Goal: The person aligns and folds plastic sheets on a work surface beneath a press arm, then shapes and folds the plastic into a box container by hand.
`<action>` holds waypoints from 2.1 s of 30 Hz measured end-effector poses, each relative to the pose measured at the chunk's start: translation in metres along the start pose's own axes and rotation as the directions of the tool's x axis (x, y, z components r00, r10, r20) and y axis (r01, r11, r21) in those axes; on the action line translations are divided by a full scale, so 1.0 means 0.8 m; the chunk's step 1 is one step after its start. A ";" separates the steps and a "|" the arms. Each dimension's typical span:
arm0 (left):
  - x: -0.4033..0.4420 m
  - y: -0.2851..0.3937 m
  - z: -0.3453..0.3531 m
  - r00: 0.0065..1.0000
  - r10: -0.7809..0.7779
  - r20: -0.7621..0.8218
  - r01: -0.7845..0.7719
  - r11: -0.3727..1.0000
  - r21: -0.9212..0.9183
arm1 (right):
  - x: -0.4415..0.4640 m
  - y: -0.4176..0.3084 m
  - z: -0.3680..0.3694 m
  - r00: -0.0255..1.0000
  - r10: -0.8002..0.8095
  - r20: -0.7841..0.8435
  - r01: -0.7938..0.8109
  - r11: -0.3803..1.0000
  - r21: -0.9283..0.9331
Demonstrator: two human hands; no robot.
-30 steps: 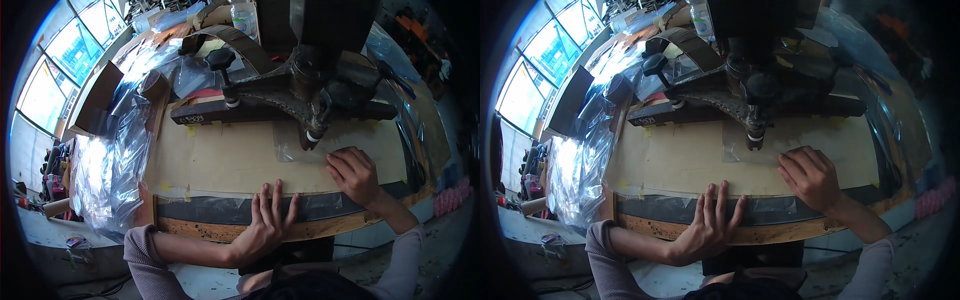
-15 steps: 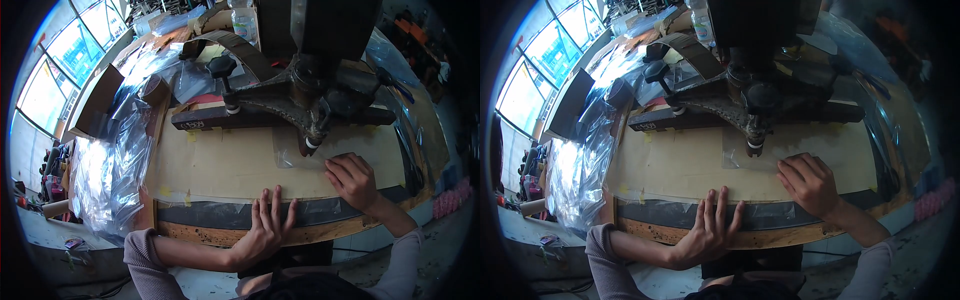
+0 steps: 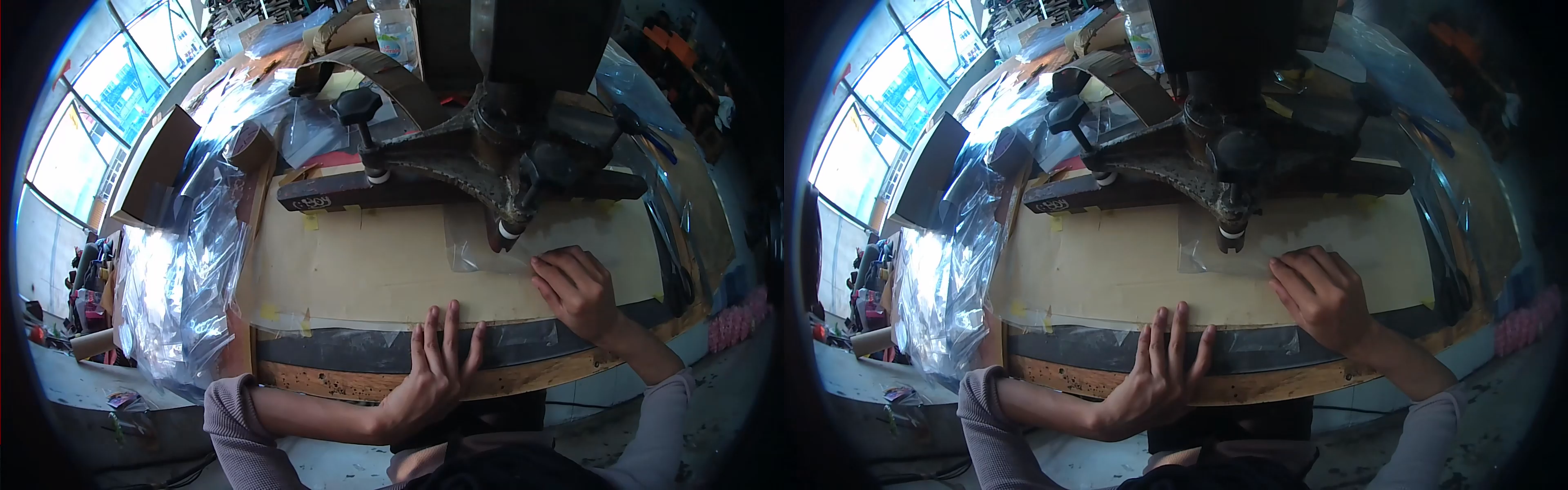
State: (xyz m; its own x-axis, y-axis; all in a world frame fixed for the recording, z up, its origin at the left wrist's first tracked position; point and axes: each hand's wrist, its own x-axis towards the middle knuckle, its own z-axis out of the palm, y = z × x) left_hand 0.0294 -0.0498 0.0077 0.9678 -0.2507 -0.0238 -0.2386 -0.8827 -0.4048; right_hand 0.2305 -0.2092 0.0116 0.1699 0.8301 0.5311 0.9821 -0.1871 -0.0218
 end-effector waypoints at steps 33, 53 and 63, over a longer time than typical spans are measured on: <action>-0.002 0.007 -0.001 0.999 -0.033 0.010 0.033 0.999 0.041 | -0.001 -0.002 0.003 1.000 -0.003 -0.027 0.002 0.999 -0.039; -0.002 -0.012 -0.014 0.997 0.017 -0.072 -0.029 0.986 -0.166 | 0.002 -0.001 0.008 0.994 -0.110 -0.027 0.107 0.988 -0.112; 0.048 -0.141 0.012 0.945 -0.307 0.114 0.212 0.311 -0.926 | 0.010 0.008 -0.001 0.966 -0.240 -0.101 0.207 0.943 -0.259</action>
State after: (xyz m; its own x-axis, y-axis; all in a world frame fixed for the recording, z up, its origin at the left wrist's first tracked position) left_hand 0.0946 0.0439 0.0434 0.9969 0.0788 -0.0021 0.0565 -0.6960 0.7158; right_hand 0.2382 -0.2043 0.0163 -0.0795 0.7935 0.6033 0.9408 -0.1404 0.3086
